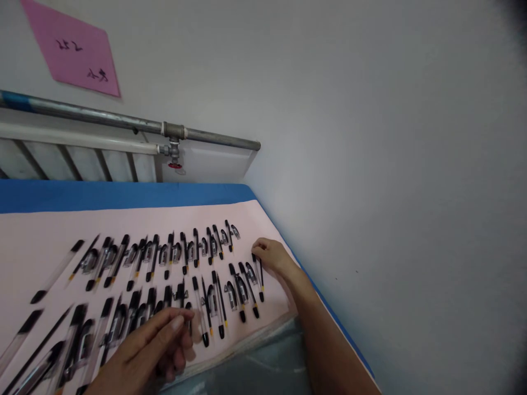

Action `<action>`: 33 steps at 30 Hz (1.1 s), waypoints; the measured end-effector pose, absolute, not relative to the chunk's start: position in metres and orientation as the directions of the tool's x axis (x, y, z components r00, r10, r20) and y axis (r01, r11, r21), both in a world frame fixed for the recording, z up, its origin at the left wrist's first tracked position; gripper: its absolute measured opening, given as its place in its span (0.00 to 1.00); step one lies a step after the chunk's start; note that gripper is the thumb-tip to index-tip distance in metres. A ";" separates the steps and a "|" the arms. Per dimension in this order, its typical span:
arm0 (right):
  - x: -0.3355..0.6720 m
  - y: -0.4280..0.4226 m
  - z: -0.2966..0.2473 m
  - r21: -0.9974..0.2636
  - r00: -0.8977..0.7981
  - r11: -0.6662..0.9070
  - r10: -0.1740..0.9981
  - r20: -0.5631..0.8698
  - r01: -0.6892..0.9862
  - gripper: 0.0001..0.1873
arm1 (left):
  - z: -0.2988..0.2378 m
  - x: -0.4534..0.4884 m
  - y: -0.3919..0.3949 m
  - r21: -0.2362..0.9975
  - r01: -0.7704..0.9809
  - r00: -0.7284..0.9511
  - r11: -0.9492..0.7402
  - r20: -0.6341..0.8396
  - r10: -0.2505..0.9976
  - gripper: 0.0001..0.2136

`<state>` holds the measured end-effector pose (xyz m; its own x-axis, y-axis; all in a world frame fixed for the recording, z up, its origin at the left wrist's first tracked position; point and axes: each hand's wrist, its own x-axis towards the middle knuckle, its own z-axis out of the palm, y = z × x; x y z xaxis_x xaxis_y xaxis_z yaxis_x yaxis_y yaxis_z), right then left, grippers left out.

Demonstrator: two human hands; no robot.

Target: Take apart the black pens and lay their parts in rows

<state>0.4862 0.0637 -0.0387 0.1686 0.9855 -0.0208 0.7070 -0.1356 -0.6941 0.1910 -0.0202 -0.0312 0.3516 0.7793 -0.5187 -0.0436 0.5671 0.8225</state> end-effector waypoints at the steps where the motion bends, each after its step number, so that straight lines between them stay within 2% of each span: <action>1: 0.486 0.062 -0.038 -0.699 0.167 -0.127 0.986 -0.011 0.704 0.06 | -0.032 0.191 -0.020 0.827 -0.041 0.354 0.560 -0.512 0.783 0.21; 7: 0.488 0.053 -0.043 -0.751 0.203 -0.129 0.979 0.006 0.648 0.08 | -0.030 0.190 -0.020 0.838 -0.027 0.347 0.544 -0.503 0.792 0.22; 12: 0.499 0.051 -0.047 -0.758 0.302 -0.190 0.953 0.009 0.624 0.16 | -0.029 0.190 -0.021 0.855 -0.033 0.351 0.518 -0.475 0.807 0.22; 17: 0.502 0.045 -0.046 -0.693 0.286 -0.196 0.958 0.016 0.694 0.08 | -0.035 0.188 -0.019 0.855 -0.023 0.369 0.519 -0.475 0.799 0.22; 22: 0.493 0.037 -0.047 -0.598 0.229 -0.203 0.973 -0.033 0.775 0.07 | -0.035 0.189 -0.019 0.858 -0.022 0.354 0.513 -0.474 0.806 0.23; 29: 0.494 0.033 -0.037 -0.519 0.246 -0.200 0.969 0.022 0.831 0.14 | -0.030 0.190 -0.019 0.862 -0.025 0.344 0.506 -0.467 0.814 0.22; 33: 0.497 0.031 -0.037 -0.506 0.278 -0.222 0.960 0.036 0.833 0.11 | -0.032 0.190 -0.019 0.854 -0.038 0.346 0.519 -0.476 0.808 0.21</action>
<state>0.4970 0.0308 -0.0374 0.2777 0.9600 0.0364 0.8333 -0.2218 -0.5064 0.1899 -0.0189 -0.0316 0.3461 0.8085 -0.4761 -0.0383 0.5192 0.8538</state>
